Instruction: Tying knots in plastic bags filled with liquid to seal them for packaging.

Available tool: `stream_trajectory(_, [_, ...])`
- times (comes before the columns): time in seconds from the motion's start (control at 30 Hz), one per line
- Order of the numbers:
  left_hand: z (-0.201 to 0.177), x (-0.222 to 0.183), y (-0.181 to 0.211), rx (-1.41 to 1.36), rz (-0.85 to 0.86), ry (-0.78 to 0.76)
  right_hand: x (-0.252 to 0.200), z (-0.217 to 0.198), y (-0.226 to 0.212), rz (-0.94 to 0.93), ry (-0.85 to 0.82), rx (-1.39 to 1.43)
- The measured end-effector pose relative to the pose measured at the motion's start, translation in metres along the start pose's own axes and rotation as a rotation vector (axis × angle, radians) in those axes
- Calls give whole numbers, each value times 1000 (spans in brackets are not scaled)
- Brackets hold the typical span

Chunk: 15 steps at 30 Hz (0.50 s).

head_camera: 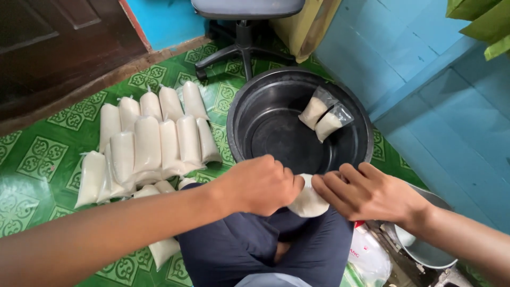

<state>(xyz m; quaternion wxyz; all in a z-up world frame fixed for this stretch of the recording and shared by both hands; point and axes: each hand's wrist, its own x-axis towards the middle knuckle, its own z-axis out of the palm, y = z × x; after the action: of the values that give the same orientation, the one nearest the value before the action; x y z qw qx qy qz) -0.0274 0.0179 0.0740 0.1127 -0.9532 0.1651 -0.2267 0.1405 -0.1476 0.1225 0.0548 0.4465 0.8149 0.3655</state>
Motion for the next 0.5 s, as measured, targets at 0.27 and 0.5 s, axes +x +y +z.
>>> stream_trajectory(0.27, [38,20,-3,-510,-156,-266,-5,21,-37,-62,-213,-244])
stream_trajectory(0.5, [54,34,17,-541,-170,-345,-12,51,-84,145,-734,83])
